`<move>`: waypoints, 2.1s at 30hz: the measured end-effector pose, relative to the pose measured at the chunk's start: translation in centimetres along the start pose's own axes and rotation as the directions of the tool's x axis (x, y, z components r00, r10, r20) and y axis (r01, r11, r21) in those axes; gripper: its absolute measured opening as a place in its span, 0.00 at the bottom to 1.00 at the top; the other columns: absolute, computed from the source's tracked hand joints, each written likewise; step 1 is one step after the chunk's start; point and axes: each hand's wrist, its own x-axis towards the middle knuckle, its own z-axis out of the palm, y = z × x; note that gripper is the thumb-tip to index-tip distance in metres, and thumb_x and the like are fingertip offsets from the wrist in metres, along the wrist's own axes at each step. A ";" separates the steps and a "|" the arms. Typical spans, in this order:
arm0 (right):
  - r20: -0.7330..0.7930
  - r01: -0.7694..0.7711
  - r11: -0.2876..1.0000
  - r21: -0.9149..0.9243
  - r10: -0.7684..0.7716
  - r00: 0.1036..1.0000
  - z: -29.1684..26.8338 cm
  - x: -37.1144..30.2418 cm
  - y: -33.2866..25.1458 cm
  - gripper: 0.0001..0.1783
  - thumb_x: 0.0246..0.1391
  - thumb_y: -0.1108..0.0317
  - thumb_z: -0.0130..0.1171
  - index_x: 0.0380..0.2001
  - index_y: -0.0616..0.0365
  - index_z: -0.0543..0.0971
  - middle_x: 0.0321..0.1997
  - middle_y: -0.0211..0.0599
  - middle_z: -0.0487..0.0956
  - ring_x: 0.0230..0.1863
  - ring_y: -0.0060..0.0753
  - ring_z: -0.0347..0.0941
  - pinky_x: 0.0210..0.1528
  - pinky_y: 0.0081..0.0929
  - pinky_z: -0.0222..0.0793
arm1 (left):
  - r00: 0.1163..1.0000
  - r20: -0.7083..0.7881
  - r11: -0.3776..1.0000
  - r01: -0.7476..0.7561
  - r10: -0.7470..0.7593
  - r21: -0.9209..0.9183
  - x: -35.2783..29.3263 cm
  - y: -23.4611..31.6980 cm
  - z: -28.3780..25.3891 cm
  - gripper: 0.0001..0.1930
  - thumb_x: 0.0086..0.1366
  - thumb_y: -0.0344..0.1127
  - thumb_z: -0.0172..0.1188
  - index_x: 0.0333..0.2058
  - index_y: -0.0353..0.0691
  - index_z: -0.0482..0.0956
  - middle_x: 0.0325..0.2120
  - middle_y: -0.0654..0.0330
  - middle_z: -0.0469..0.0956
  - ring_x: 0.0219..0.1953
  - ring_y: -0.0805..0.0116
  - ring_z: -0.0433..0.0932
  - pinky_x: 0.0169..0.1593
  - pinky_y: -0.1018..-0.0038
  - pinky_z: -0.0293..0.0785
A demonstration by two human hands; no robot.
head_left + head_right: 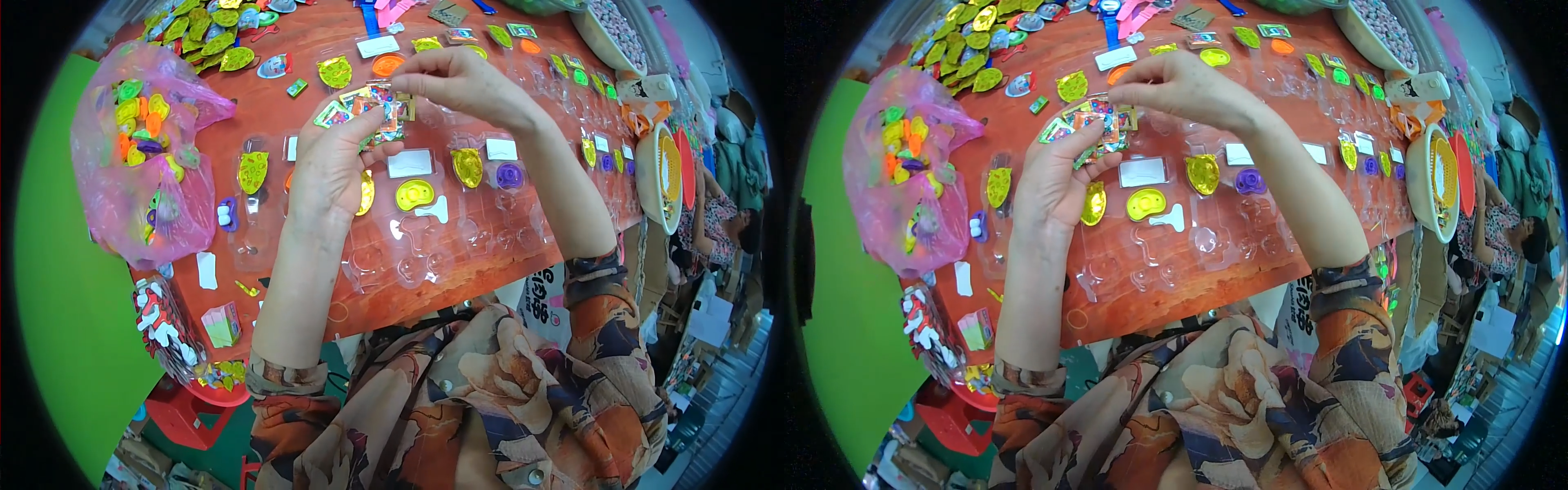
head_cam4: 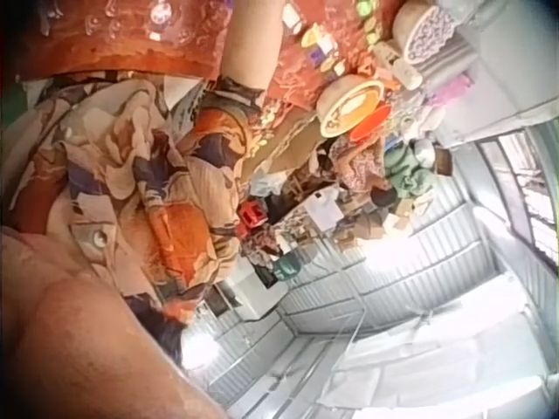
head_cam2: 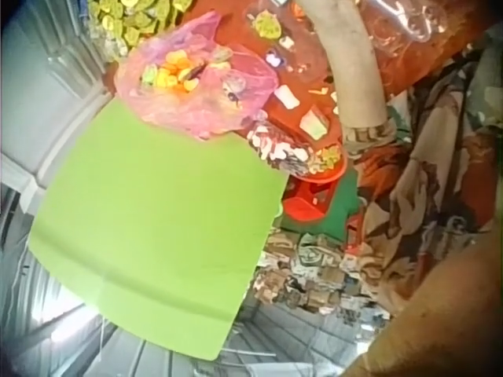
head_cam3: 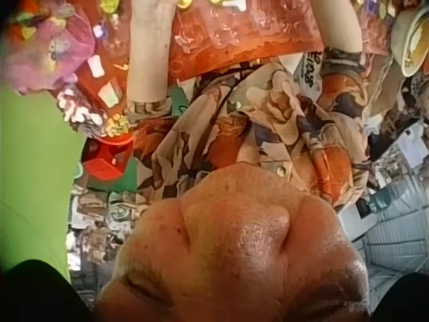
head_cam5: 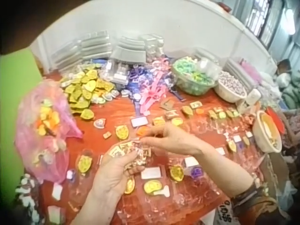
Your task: Sorting and placing colorful plastic toy pieces and stickers into a plastic blister tray.
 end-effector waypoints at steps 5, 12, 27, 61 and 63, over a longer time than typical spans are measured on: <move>0.038 0.061 0.986 -0.152 -0.056 0.998 1.4 -0.3 -0.4 0.11 0.61 0.65 0.64 0.40 0.63 0.83 0.33 0.26 0.81 0.36 0.14 0.74 0.40 0.18 0.71 | 0.996 0.028 0.981 -0.085 0.081 0.175 0.2 -0.1 -0.1 0.17 0.62 0.22 0.62 0.50 0.34 0.74 0.39 0.56 0.82 0.35 0.68 0.83 0.29 0.74 0.84; -0.292 0.025 0.956 0.293 0.065 0.954 0.1 2.6 0.9 0.17 0.58 0.62 0.63 0.49 0.57 0.81 0.28 0.22 0.77 0.23 0.06 0.63 0.21 0.11 0.51 | 0.994 -0.049 0.991 -0.092 0.097 0.099 -0.4 0.6 -1.8 0.17 0.62 0.22 0.61 0.50 0.32 0.75 0.38 0.54 0.82 0.33 0.67 0.84 0.29 0.74 0.85; -0.106 0.069 0.996 -0.064 -0.076 0.992 3.4 1.5 -1.4 0.20 0.61 0.58 0.63 0.47 0.63 0.81 0.37 0.30 0.82 0.38 0.16 0.76 0.39 0.22 0.71 | 0.976 -0.107 0.982 -0.188 0.189 0.016 -3.5 0.7 -4.1 0.13 0.63 0.25 0.63 0.46 0.35 0.76 0.37 0.58 0.83 0.35 0.68 0.84 0.32 0.73 0.84; 0.002 0.069 0.978 0.198 -0.071 0.997 10.8 -8.7 -4.8 0.15 0.58 0.63 0.64 0.41 0.65 0.82 0.29 0.34 0.82 0.31 0.21 0.75 0.34 0.25 0.71 | 0.973 -0.108 0.975 -0.193 0.205 0.110 -11.6 -3.4 -5.0 0.13 0.60 0.28 0.70 0.42 0.34 0.78 0.32 0.59 0.82 0.27 0.74 0.81 0.20 0.80 0.78; 0.004 0.002 0.980 0.199 -0.002 1.000 10.3 -10.0 -3.9 0.15 0.58 0.63 0.64 0.40 0.64 0.82 0.29 0.34 0.81 0.30 0.21 0.75 0.33 0.24 0.71 | 0.978 -0.071 0.929 -0.160 0.194 0.335 -11.6 -4.0 -4.3 0.13 0.60 0.28 0.70 0.41 0.34 0.78 0.29 0.61 0.81 0.24 0.78 0.79 0.19 0.81 0.75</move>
